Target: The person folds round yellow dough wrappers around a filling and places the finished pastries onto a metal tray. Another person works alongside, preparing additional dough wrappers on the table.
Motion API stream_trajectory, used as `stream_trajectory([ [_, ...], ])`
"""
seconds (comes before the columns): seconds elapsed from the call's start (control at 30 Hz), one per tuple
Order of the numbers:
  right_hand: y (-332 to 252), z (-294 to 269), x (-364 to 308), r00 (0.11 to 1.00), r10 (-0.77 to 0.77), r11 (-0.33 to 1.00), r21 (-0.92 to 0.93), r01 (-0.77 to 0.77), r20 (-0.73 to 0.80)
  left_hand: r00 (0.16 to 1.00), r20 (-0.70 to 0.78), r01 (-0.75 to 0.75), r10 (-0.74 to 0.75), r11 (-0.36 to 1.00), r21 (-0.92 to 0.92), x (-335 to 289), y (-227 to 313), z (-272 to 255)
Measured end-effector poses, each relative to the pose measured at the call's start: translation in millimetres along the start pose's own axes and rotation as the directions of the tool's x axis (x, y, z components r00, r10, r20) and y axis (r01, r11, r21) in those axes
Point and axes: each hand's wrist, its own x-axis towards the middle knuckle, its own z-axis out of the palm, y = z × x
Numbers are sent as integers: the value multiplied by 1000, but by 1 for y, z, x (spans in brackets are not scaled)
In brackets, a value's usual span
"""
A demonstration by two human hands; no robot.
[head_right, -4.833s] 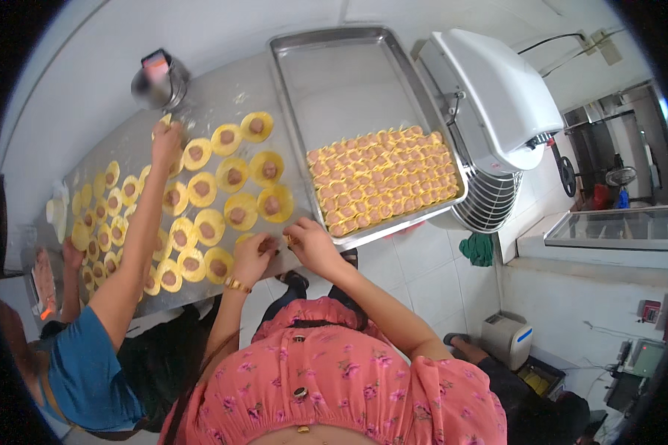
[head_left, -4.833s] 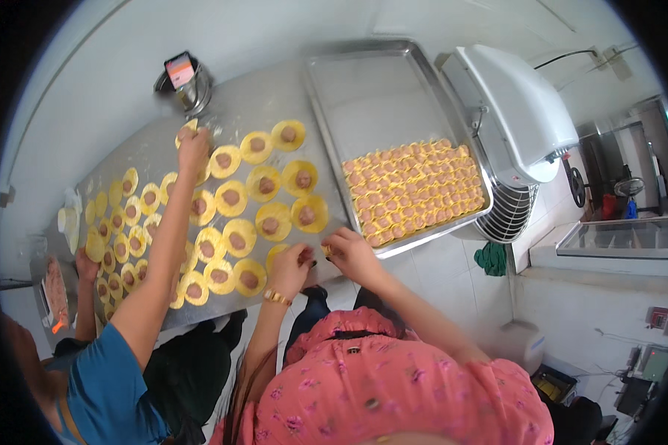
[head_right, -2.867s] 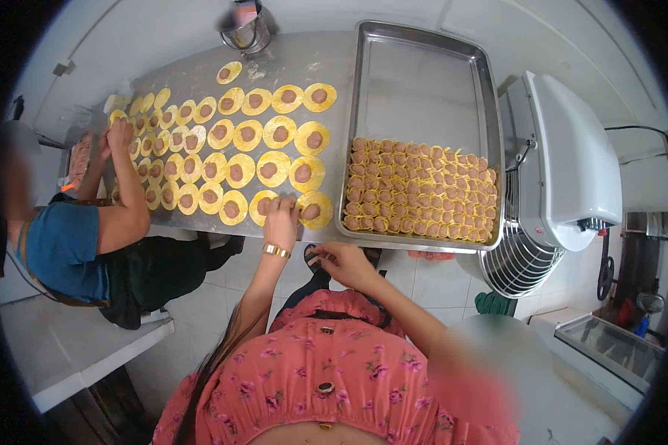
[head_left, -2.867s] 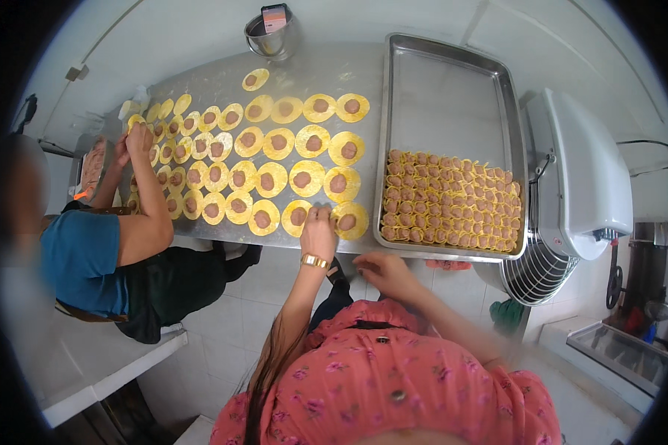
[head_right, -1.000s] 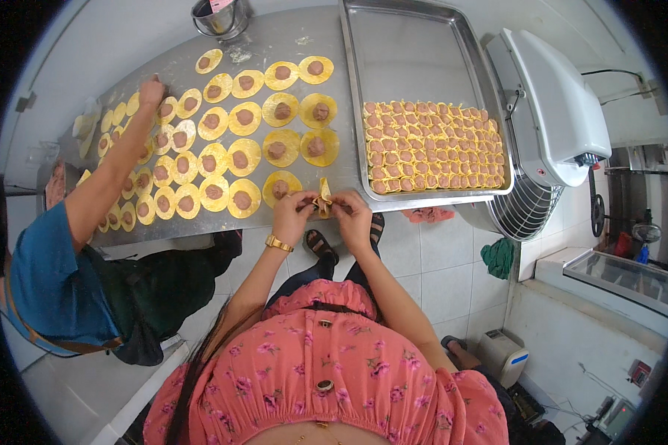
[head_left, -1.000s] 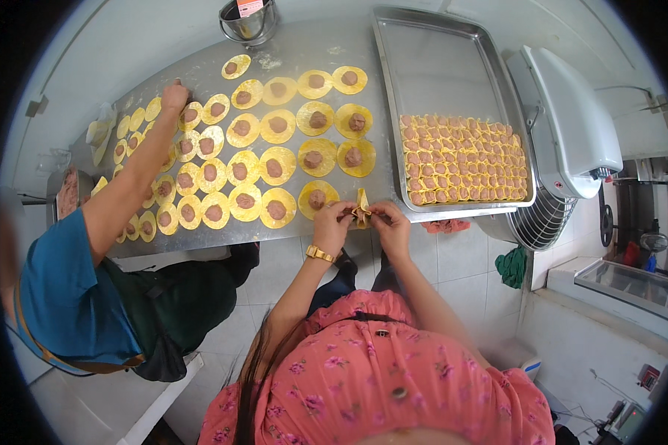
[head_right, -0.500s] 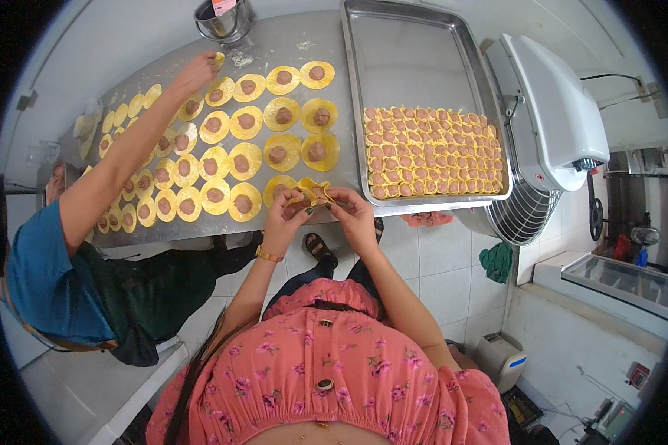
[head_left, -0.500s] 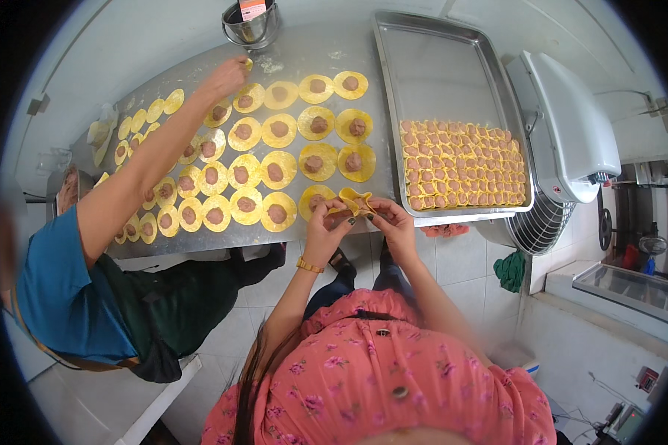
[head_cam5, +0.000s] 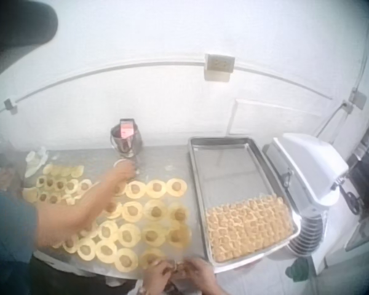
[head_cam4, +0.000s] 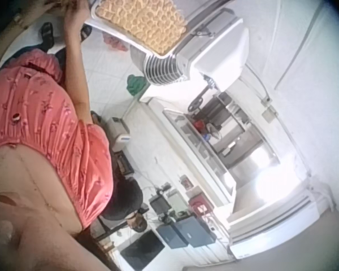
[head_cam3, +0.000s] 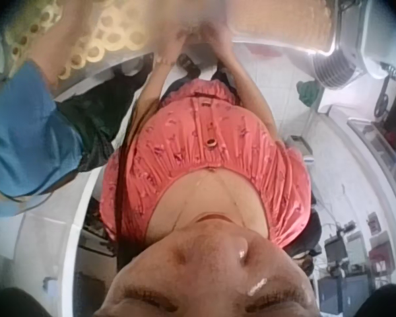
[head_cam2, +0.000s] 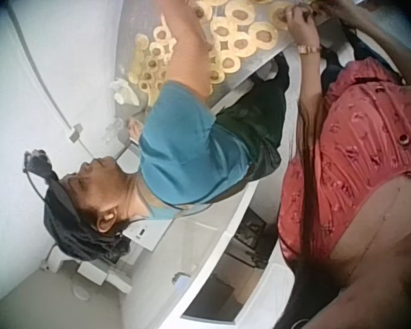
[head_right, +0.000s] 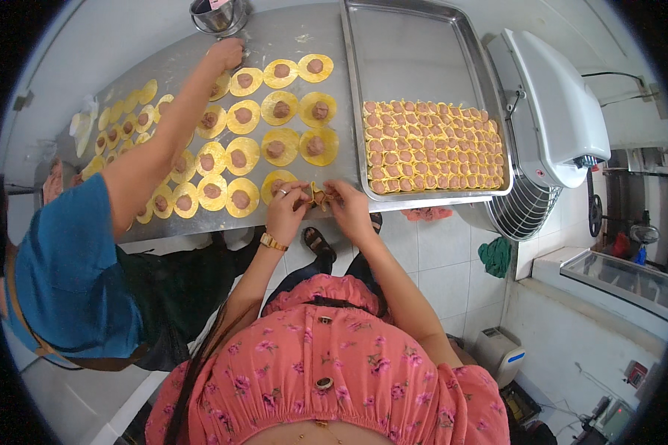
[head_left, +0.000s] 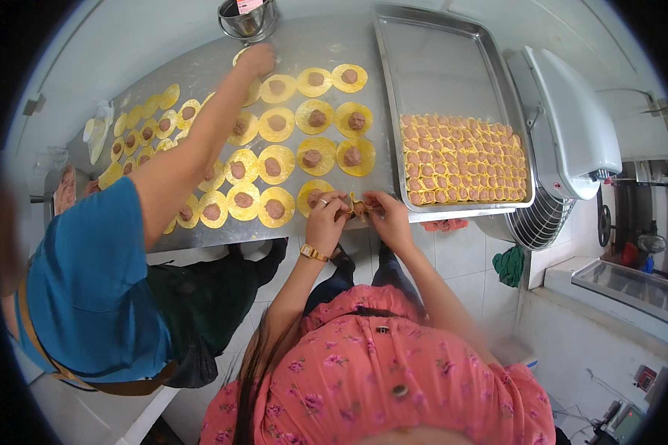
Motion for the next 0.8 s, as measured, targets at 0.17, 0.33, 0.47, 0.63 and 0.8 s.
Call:
stream_trajectory([
  [0.17,3,-1,0,978,-204,977,-49,206,42,990,140,25,-24,1000,-2,2,1,-1],
  [0.33,8,-1,8,970,-233,953,-181,242,72,970,218,129,-112,989,-66,0,1,1],
  [0.47,6,-3,12,966,-235,941,-223,255,111,973,176,162,-147,984,-76,-1,1,5],
  [0.63,-3,0,-6,982,-189,941,-286,182,1,974,200,90,-110,990,108,-3,4,5],
  [0.8,2,2,-2,984,-172,946,-270,180,52,977,205,25,-53,990,137,1,0,10],
])
